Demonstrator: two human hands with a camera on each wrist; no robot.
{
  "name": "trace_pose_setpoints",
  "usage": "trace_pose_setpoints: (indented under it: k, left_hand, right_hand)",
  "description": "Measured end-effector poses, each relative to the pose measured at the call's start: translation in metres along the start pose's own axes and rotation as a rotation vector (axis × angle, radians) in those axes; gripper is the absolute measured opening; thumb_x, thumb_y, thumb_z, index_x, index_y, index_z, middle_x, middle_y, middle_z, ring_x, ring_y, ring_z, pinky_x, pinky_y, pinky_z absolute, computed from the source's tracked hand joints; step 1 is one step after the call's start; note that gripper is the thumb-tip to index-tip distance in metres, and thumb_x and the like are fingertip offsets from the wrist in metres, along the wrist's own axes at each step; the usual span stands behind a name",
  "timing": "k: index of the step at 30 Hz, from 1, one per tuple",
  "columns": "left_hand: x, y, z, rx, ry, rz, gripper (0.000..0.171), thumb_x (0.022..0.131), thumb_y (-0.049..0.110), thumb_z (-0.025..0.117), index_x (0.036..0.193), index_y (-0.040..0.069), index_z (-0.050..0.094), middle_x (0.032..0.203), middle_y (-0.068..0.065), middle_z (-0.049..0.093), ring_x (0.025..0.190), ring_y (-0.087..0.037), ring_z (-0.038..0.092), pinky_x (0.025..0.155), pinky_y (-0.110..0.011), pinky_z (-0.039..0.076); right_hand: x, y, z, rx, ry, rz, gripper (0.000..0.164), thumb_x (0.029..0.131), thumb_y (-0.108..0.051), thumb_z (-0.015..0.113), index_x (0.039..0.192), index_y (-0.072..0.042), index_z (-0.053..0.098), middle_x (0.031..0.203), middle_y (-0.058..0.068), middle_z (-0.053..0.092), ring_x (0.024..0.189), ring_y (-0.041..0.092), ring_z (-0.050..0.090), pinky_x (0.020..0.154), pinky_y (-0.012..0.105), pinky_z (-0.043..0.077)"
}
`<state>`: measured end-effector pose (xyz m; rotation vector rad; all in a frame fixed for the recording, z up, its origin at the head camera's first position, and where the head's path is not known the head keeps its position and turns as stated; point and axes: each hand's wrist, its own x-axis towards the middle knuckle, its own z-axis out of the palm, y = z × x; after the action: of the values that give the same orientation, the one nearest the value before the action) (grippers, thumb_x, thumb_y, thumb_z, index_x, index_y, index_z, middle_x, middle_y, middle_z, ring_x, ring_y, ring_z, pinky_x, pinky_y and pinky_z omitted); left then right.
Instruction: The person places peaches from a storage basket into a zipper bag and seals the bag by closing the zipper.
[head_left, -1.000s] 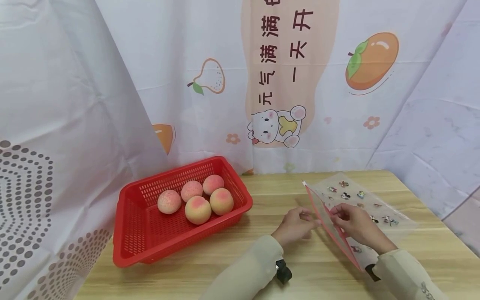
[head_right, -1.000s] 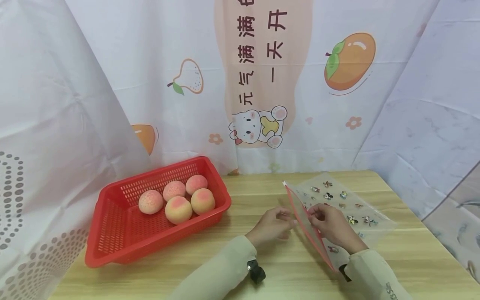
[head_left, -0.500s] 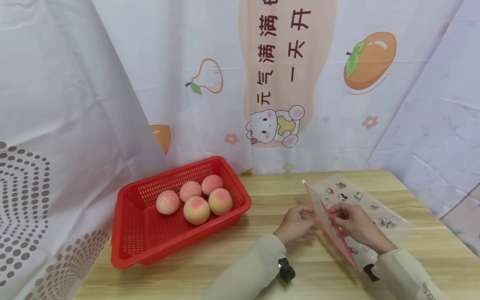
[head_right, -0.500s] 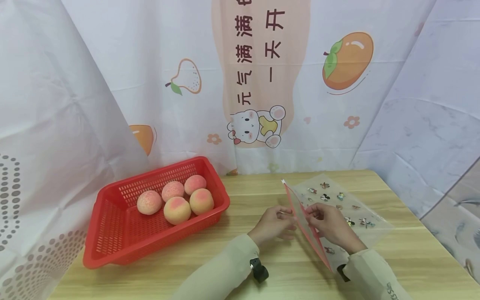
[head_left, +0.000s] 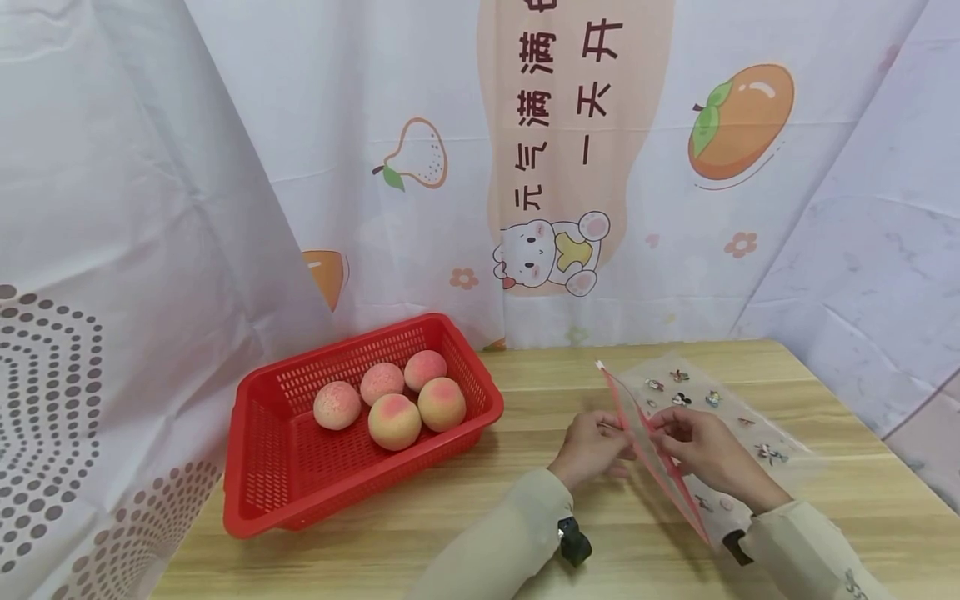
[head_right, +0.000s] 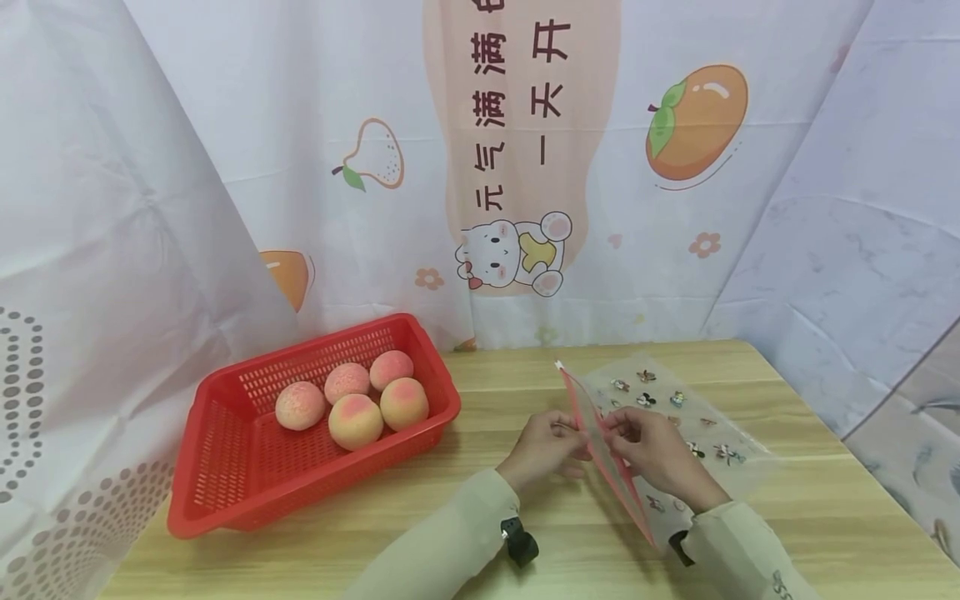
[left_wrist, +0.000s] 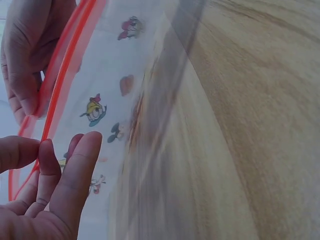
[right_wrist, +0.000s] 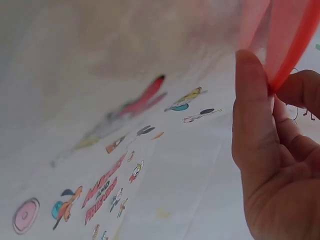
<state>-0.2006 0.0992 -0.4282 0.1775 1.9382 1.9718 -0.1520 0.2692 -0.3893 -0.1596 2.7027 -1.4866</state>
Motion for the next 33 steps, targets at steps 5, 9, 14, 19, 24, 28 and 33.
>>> trace_pose_setpoints:
  k: [5, 9, 14, 19, 24, 28, 33]
  left_hand:
    - [0.000, -0.001, 0.002, 0.011, 0.037, 0.008, 0.008, 0.087, -0.004, 0.067, 0.089, 0.004, 0.065, 0.073, -0.004, 0.069, 0.068, -0.018, 0.071, 0.058, -0.037, 0.060]
    - [-0.002, 0.000, 0.000, 0.031, 0.060, 0.002, 0.007, 0.087, -0.002, 0.067, 0.087, 0.005, 0.065, 0.072, -0.003, 0.069, 0.067, -0.017, 0.071, 0.057, -0.036, 0.060]
    - [-0.004, 0.001, -0.001, 0.057, 0.087, -0.012, 0.007, 0.087, 0.001, 0.069, 0.085, 0.006, 0.066, 0.072, -0.001, 0.067, 0.065, -0.015, 0.070, 0.054, -0.033, 0.059]
    - [-0.004, 0.002, -0.001, 0.076, 0.091, 0.003, 0.012, 0.088, 0.004, 0.072, 0.080, 0.008, 0.064, 0.068, -0.001, 0.067, 0.062, -0.013, 0.069, 0.053, -0.033, 0.058]
    - [-0.005, 0.000, -0.004, 0.080, 0.091, 0.023, 0.016, 0.088, 0.007, 0.074, 0.077, 0.008, 0.063, 0.065, -0.003, 0.068, 0.060, -0.014, 0.069, 0.055, -0.036, 0.059]
    - [-0.005, -0.002, -0.006, 0.082, 0.103, 0.029, 0.016, 0.087, 0.002, 0.072, 0.075, 0.007, 0.063, 0.064, -0.003, 0.068, 0.058, -0.016, 0.070, 0.055, -0.037, 0.059]
    - [-0.005, -0.001, -0.007, 0.098, 0.115, 0.032, 0.017, 0.084, -0.003, 0.071, 0.074, 0.007, 0.061, 0.063, -0.003, 0.067, 0.056, -0.017, 0.070, 0.054, -0.037, 0.059]
  right_hand:
    - [0.001, -0.003, 0.001, -0.012, 0.007, -0.033, 0.017, 0.098, -0.001, 0.059, 0.112, 0.008, 0.060, 0.081, 0.009, 0.063, 0.063, 0.015, 0.062, 0.054, 0.031, 0.056]
    - [0.000, -0.005, 0.001, -0.050, 0.051, -0.060, 0.017, 0.097, 0.001, 0.055, 0.112, 0.009, 0.059, 0.081, 0.009, 0.061, 0.066, 0.012, 0.059, 0.054, 0.030, 0.056]
    - [-0.002, -0.007, 0.001, -0.081, 0.119, -0.038, 0.017, 0.098, 0.000, 0.053, 0.112, 0.009, 0.058, 0.089, 0.012, 0.062, 0.074, 0.012, 0.058, 0.057, 0.030, 0.058]
    - [-0.002, -0.009, 0.002, -0.078, 0.103, -0.016, 0.017, 0.099, -0.009, 0.061, 0.108, 0.005, 0.057, 0.085, 0.012, 0.062, 0.069, 0.013, 0.057, 0.058, 0.029, 0.058]
    - [-0.003, -0.014, 0.000, -0.100, 0.123, -0.038, 0.018, 0.099, -0.009, 0.062, 0.109, 0.006, 0.060, 0.087, 0.012, 0.065, 0.071, 0.015, 0.062, 0.057, 0.028, 0.058]
    - [-0.004, -0.019, -0.008, -0.114, 0.157, -0.073, 0.019, 0.099, -0.007, 0.060, 0.112, 0.008, 0.063, 0.093, 0.016, 0.069, 0.071, 0.016, 0.068, 0.057, 0.027, 0.058]
    - [-0.005, -0.025, -0.017, -0.094, 0.159, -0.093, 0.022, 0.100, -0.008, 0.059, 0.115, 0.009, 0.062, 0.094, 0.017, 0.069, 0.073, 0.015, 0.069, 0.059, 0.029, 0.059]
